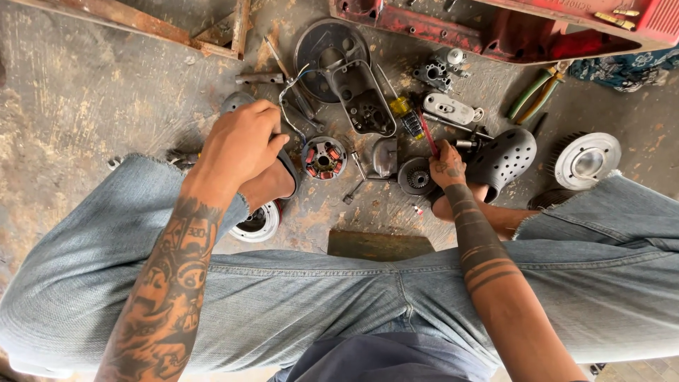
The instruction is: Disassembling and inspecting components of a motorcycle engine
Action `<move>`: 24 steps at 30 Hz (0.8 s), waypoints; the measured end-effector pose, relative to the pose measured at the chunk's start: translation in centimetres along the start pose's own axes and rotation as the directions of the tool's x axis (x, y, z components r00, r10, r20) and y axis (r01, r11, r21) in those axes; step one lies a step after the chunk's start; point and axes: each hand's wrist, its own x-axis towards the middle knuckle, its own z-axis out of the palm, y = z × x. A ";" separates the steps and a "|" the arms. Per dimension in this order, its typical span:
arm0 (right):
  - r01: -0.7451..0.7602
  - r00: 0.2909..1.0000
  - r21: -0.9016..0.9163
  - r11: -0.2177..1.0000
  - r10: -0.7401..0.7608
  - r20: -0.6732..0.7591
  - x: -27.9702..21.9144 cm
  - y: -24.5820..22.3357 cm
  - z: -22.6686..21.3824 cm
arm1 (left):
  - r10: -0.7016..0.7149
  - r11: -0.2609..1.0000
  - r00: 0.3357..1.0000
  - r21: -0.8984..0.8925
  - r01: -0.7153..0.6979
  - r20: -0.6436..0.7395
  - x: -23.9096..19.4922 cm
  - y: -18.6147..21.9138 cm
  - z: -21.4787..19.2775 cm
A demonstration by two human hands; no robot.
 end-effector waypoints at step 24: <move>-0.065 0.997 0.004 0.998 0.065 -0.047 1.1 -0.2 0.6 | -0.064 0.994 0.997 -0.089 0.067 0.036 -1.8 -0.8 -1.1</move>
